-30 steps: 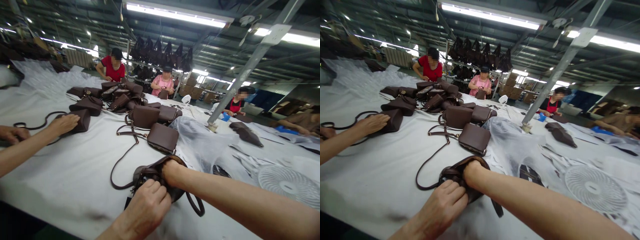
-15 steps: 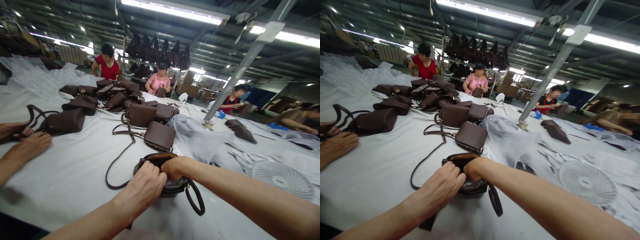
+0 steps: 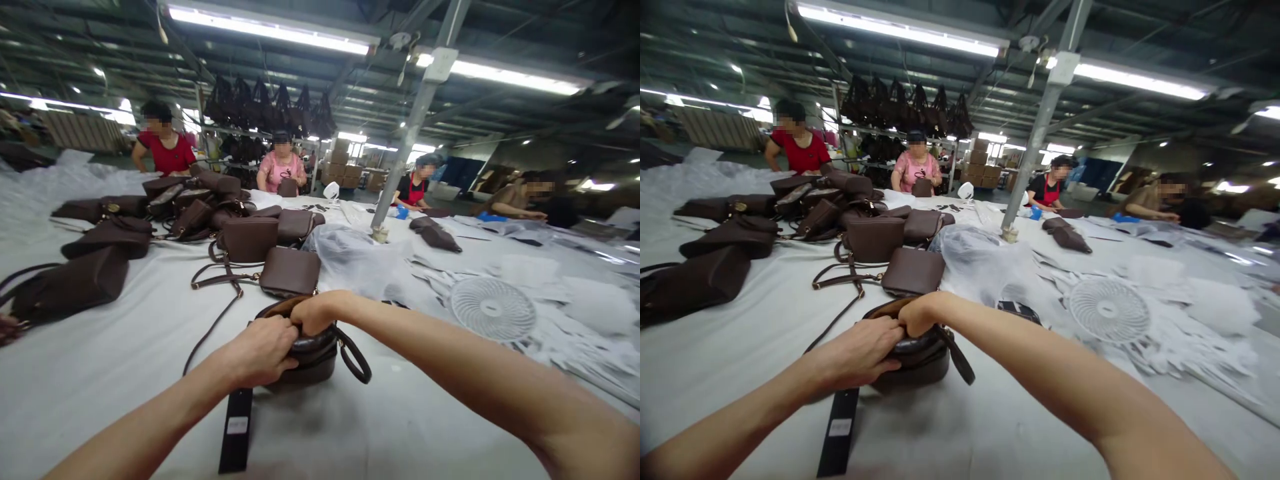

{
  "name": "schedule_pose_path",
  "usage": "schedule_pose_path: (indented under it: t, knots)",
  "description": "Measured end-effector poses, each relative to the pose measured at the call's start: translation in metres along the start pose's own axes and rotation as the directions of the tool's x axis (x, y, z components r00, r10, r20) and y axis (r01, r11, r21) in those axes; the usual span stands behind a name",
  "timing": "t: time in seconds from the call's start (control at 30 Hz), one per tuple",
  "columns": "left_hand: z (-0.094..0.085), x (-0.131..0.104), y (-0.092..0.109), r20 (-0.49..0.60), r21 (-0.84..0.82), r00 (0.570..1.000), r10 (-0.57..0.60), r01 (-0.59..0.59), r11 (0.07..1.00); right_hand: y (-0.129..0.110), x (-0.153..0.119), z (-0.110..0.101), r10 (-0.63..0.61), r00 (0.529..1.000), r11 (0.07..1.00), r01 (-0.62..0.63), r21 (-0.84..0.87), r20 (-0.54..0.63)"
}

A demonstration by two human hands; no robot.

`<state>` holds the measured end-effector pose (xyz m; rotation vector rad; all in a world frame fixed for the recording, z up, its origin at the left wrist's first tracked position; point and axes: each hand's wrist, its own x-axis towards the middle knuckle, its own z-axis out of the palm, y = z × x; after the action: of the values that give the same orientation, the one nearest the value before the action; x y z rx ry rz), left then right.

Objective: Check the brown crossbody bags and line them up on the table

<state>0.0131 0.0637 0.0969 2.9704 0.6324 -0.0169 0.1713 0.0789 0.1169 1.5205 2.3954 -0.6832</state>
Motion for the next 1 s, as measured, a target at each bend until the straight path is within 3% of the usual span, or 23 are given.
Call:
schedule_pose_path:
  t: [0.03, 0.1, 0.17, 0.2, 0.27, 0.33, 0.4, 0.47, 0.53, 0.6, 0.67, 0.77, 0.87, 1.0]
  knots:
    - [0.001, 0.000, 0.000, -0.004, 0.010, 1.000, 0.006, -0.006, 1.000, -0.006, -0.014, -0.006, -0.021, 1.000, 0.999, 0.021, -0.048, -0.009]
    - [0.003, 0.000, 0.001, -0.001, 0.043, 1.000, 0.014, -0.014, 0.999, -0.015, -0.045, -0.014, -0.035, 0.989, 0.988, 0.013, -0.152, -0.144]
    - [0.003, 0.000, 0.002, 0.010, 0.074, 0.999, 0.035, -0.036, 0.997, -0.022, -0.074, -0.013, 0.067, 0.938, 0.973, -0.137, -0.186, -0.340]
    - [0.003, 0.001, 0.002, 0.016, 0.086, 0.999, 0.051, -0.052, 0.995, -0.024, -0.086, -0.008, 0.163, 0.909, 0.957, -0.240, -0.163, -0.384]
    - [0.003, 0.000, 0.001, 0.030, 0.100, 0.997, 0.075, -0.078, 0.992, -0.025, -0.102, 0.011, 0.318, 0.884, 0.913, -0.383, -0.140, -0.342]
    - [0.004, 0.000, 0.000, 0.039, 0.116, 0.996, 0.074, -0.078, 0.990, -0.021, -0.109, 0.031, 0.362, 0.887, 0.891, -0.420, -0.172, -0.288]
    - [0.004, 0.000, -0.001, 0.041, 0.137, 0.996, 0.075, -0.080, 0.987, -0.014, -0.111, 0.041, 0.369, 0.866, 0.874, -0.447, -0.191, -0.338]
    - [0.004, 0.001, -0.002, 0.034, 0.152, 0.995, 0.096, -0.100, 0.983, -0.009, -0.113, 0.031, 0.374, 0.806, 0.847, -0.498, -0.185, -0.459]
    - [0.004, 0.002, -0.003, 0.029, 0.158, 0.992, 0.121, -0.125, 0.980, -0.008, -0.114, 0.008, 0.332, 0.744, 0.823, -0.528, -0.207, -0.580]
    - [0.004, 0.002, -0.004, 0.024, 0.154, 0.992, 0.127, -0.130, 0.980, -0.014, -0.109, -0.016, 0.230, 0.721, 0.812, -0.513, -0.280, -0.653]
    - [0.004, 0.002, -0.004, 0.011, 0.133, 0.993, 0.119, -0.119, 0.984, -0.028, -0.096, -0.031, 0.131, 0.744, 0.819, -0.453, -0.351, -0.655]
    - [0.007, 0.001, -0.002, -0.043, 0.122, 0.996, 0.084, -0.078, 0.989, -0.051, -0.065, -0.032, 0.058, 0.822, 0.873, -0.317, -0.370, -0.566]
    - [0.012, -0.001, 0.003, -0.100, 0.150, 0.993, 0.057, -0.042, 0.988, -0.063, -0.038, -0.024, 0.074, 0.884, 0.948, -0.206, -0.243, -0.463]
    - [0.019, -0.005, 0.004, -0.137, 0.149, 0.985, 0.104, -0.083, 0.985, -0.056, -0.023, -0.027, 0.127, 0.922, 0.987, -0.156, -0.049, -0.365]
